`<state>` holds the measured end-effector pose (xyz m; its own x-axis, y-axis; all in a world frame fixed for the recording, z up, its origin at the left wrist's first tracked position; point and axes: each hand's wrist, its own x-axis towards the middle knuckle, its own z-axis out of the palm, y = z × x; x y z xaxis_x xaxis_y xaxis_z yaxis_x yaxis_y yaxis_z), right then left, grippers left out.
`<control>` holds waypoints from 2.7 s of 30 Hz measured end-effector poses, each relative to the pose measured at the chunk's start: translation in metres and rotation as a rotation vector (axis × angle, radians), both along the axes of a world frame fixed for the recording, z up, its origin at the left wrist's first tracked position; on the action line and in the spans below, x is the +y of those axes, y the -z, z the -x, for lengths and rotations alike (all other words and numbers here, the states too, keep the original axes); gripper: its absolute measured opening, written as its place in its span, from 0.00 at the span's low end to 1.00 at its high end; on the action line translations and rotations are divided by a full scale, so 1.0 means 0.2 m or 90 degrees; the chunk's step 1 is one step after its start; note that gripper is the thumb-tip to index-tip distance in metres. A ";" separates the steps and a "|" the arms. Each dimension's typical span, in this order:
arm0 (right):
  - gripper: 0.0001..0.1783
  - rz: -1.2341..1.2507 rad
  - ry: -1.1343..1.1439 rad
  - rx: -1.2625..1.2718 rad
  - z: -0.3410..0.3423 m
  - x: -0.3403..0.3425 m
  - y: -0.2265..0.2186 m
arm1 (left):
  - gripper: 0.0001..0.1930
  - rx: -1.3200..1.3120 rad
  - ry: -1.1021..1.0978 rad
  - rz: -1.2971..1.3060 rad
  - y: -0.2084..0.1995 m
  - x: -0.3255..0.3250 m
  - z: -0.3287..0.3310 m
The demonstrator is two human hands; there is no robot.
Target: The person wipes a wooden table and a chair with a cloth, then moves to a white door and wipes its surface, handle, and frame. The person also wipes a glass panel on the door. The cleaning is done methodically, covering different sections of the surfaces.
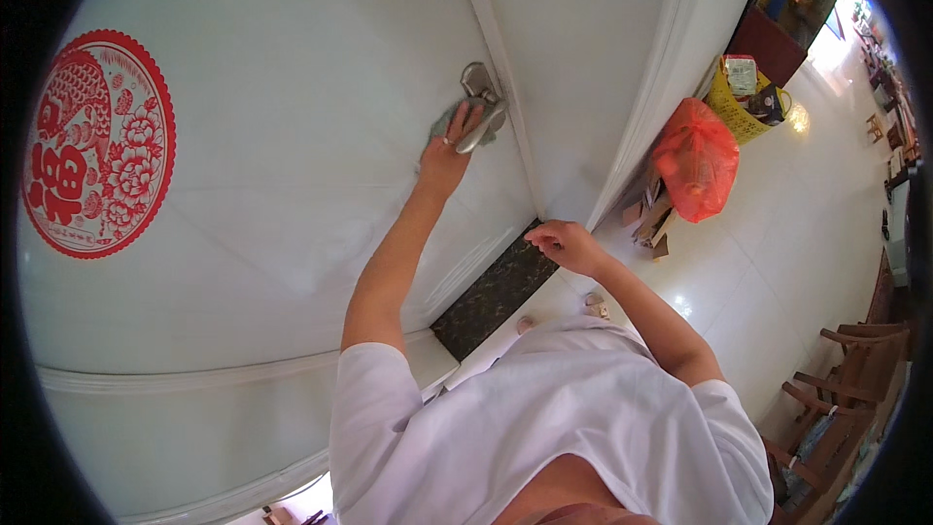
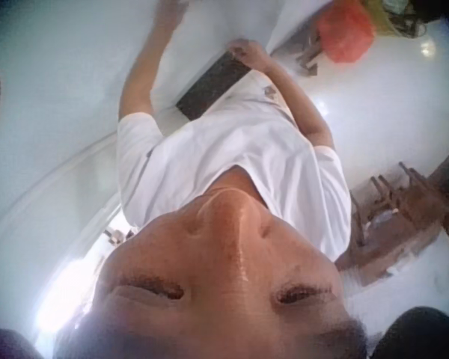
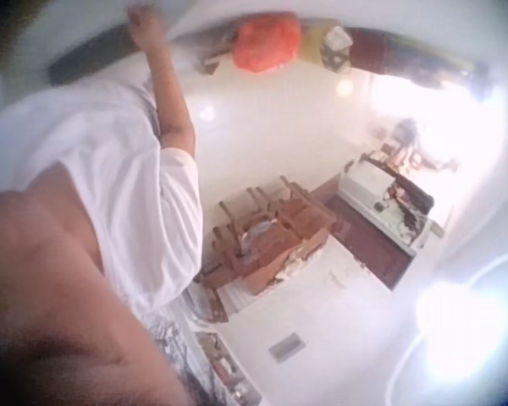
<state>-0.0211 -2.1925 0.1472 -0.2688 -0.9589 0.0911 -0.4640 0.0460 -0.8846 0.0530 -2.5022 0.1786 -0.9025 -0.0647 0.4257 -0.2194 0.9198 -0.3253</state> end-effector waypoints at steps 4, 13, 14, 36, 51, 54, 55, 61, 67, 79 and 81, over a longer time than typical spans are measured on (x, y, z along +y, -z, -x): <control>0.15 0.013 -0.031 -0.051 -0.06 -0.06 0.03 | 0.29 0.058 -0.010 0.099 -0.17 0.06 -0.02; 0.15 0.031 -0.099 -0.089 -0.04 -0.25 0.11 | 0.27 0.101 0.075 -0.662 0.09 0.08 0.06; 0.14 0.030 -0.089 -0.144 -0.01 -0.27 0.13 | 0.27 -0.006 0.003 -0.521 0.05 0.13 0.04; 0.21 0.380 0.392 0.299 0.29 -0.81 -0.62 | 0.30 0.294 -0.177 -0.345 -0.38 0.56 -0.12; 0.20 -0.105 0.229 0.542 0.41 -1.01 -0.65 | 0.16 0.132 -0.317 -0.359 -0.28 0.50 -0.03; 0.18 -0.094 0.275 0.531 0.42 -0.95 -0.57 | 0.15 0.140 -0.304 -0.394 -0.29 0.47 -0.04; 0.17 -0.094 0.314 0.480 0.39 -0.92 -0.57 | 0.15 0.150 -0.302 -0.402 -0.28 0.47 -0.04; 0.12 0.320 0.359 0.422 0.34 -0.88 -0.53 | 0.17 0.176 -0.279 -0.404 -0.23 0.46 -0.04; 0.14 0.255 0.217 0.533 0.27 -0.89 -0.50 | 0.20 0.327 -0.181 -0.945 0.02 0.44 -0.17; 0.14 0.305 0.315 0.365 0.22 -0.82 -0.43 | 0.15 0.425 -0.331 -1.197 0.50 0.62 -0.86; 0.14 0.350 0.265 0.373 0.10 -0.81 -0.37 | 0.14 0.505 -0.357 -1.230 0.53 0.65 -0.87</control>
<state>-0.0405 -2.3541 0.2221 -0.3510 -0.5750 0.7390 -0.8871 -0.0484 -0.4590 0.2263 -2.3718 0.0725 -0.3552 -0.8846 -0.3020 -0.0954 -0.2871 0.9531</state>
